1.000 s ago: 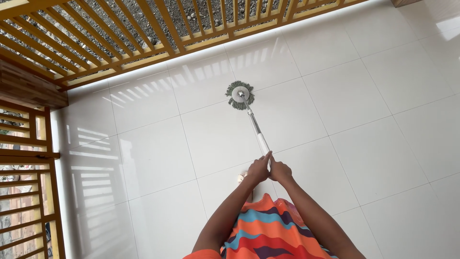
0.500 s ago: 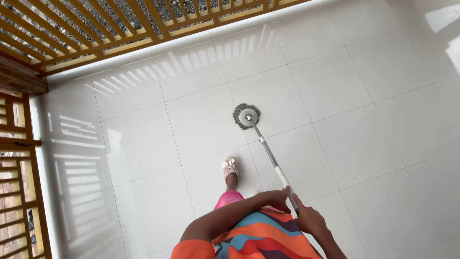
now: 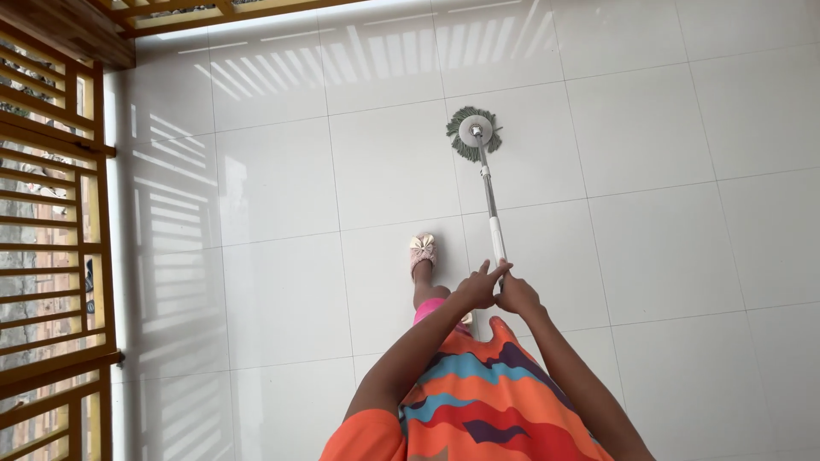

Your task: Mopping a tiled floor on a balcony using a spin mop.

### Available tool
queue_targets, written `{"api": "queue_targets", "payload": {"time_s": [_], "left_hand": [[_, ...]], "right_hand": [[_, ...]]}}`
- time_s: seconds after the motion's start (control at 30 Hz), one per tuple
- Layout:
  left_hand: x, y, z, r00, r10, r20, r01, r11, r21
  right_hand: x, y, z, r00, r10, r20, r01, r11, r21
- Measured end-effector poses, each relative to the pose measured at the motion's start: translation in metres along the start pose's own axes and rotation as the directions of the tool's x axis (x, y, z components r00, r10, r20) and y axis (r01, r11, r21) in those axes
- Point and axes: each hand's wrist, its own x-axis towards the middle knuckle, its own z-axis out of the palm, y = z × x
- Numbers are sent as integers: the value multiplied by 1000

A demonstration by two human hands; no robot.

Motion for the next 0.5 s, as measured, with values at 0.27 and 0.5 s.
{"api": "queue_targets", "payload": {"time_s": [0.27,0.5], "left_hand": [[-14,30,52,959,-50,279,21,994,104],[-38,64,94,791,23,611,-65,997,47]], "right_hand": [[-143,30,13,992,-12,125,5,998,59],[-210,84,34,970,53,239,-46,998,-34]]}}
